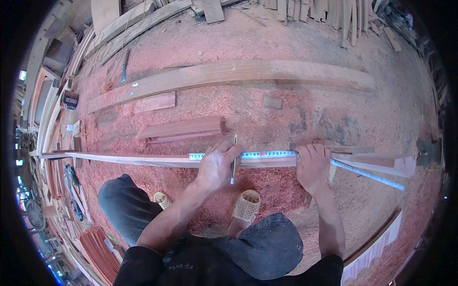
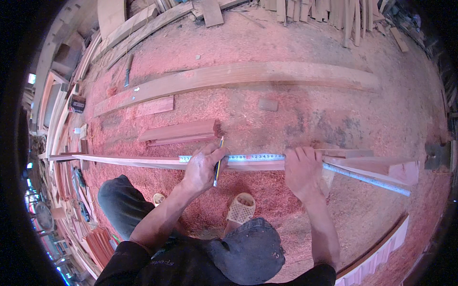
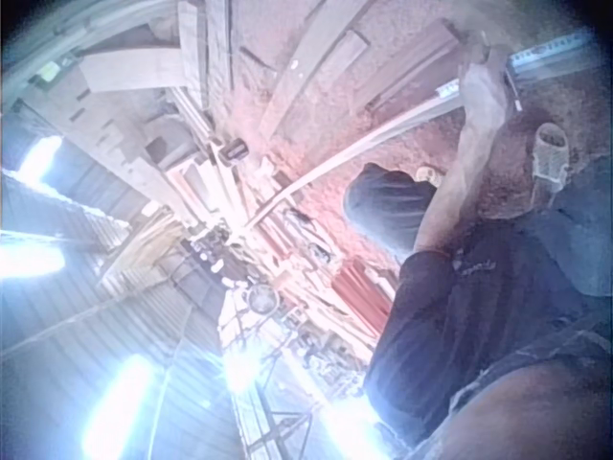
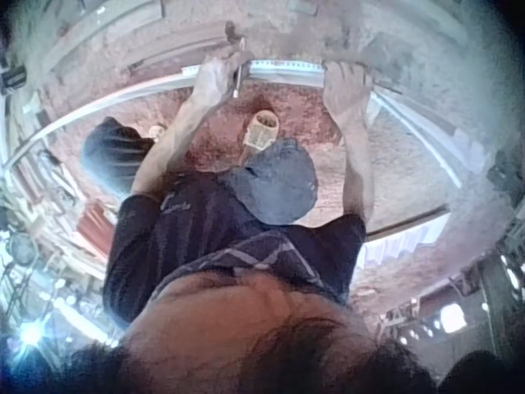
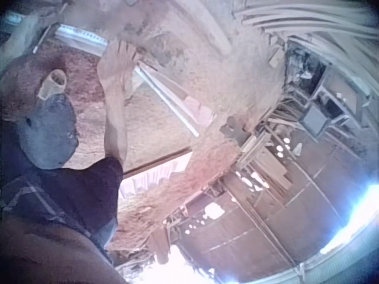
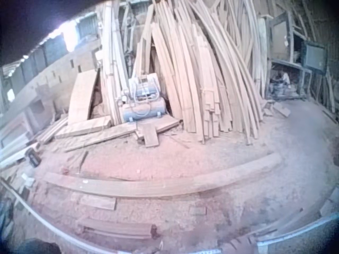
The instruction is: The person measures and marks a long wooden plank using a tape measure and pencil. They repeatedly position the tape measure along the plank, mark measurement points, and adjust the tape to continue marking along the length.
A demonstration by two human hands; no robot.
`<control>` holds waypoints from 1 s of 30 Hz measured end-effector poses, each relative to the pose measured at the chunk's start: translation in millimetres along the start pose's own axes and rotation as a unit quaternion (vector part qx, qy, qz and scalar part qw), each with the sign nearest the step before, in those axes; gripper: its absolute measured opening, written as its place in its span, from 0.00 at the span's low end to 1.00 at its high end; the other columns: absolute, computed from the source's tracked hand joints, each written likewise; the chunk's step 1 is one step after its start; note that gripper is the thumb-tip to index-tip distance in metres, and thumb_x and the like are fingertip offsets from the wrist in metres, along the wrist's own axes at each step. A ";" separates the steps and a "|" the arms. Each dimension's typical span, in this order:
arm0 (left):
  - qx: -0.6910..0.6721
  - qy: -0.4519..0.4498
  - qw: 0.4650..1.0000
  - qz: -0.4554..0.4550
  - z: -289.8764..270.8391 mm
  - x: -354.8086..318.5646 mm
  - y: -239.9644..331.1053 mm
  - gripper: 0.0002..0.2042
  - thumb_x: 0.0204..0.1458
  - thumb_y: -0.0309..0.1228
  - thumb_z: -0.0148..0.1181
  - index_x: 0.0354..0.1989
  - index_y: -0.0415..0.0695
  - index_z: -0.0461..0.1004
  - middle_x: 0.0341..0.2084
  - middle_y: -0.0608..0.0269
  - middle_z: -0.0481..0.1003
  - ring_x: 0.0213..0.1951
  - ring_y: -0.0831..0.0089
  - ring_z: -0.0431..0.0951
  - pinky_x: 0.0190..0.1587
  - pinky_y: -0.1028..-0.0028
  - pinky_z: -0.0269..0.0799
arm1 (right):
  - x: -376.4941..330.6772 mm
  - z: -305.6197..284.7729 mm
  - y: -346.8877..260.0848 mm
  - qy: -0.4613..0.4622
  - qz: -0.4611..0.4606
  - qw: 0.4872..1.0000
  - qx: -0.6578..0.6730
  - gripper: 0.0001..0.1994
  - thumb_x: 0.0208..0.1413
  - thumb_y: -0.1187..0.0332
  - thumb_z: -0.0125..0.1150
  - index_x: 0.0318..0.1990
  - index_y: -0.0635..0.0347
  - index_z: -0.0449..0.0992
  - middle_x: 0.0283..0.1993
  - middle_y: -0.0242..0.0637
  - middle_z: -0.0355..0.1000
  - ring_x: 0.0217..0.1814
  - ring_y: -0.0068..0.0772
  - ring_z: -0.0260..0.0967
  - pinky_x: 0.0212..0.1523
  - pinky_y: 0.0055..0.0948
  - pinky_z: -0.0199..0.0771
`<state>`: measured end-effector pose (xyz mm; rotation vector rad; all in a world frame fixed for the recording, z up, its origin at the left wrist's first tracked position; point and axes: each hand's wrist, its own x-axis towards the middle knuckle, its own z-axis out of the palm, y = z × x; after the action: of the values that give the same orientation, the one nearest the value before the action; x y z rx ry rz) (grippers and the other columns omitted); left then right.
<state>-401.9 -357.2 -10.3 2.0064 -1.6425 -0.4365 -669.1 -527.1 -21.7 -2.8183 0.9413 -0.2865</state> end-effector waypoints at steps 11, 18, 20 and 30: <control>-0.008 0.005 1.000 0.005 -0.6 0.2 1.6 0.07 0.61 0.26 0.67 0.46 0.42 0.79 0.36 0.48 0.78 0.41 0.42 0.81 0.44 0.46 0.75 | 20.0 -9.4 33.8 -0.024 -0.125 0.989 0.070 0.07 0.58 0.64 0.70 0.41 0.53 0.81 0.39 0.36 0.78 0.47 0.44 0.76 0.49 0.43 0.72; 0.000 0.000 1.000 0.003 -1.6 0.3 2.6 0.07 0.61 0.26 0.67 0.46 0.43 0.79 0.37 0.50 0.78 0.43 0.43 0.82 0.45 0.47 0.75 | 30.5 -17.9 38.7 -0.081 -0.112 0.978 0.154 0.07 0.60 0.63 0.68 0.37 0.55 0.81 0.38 0.40 0.79 0.47 0.49 0.79 0.48 0.48 0.77; -0.001 -0.001 1.000 0.002 -2.1 0.0 2.9 0.08 0.61 0.27 0.67 0.47 0.43 0.79 0.37 0.50 0.79 0.42 0.43 0.82 0.45 0.47 0.75 | 31.7 -18.7 39.0 -0.087 -0.109 0.977 0.163 0.07 0.60 0.63 0.68 0.36 0.56 0.81 0.38 0.40 0.79 0.48 0.49 0.79 0.48 0.48 0.77; 0.056 0.055 0.995 0.069 -8.5 4.8 4.8 0.13 0.61 0.30 0.70 0.52 0.43 0.80 0.38 0.52 0.81 0.43 0.46 0.83 0.47 0.49 0.75 | 31.2 -16.5 39.3 -0.055 -0.131 0.979 0.143 0.07 0.61 0.63 0.69 0.39 0.55 0.82 0.40 0.38 0.80 0.51 0.46 0.80 0.50 0.46 0.77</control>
<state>-400.1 -361.1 -0.2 1.9430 -1.7560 -0.1846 -671.2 -578.5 -9.7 -2.6528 0.4621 -0.2699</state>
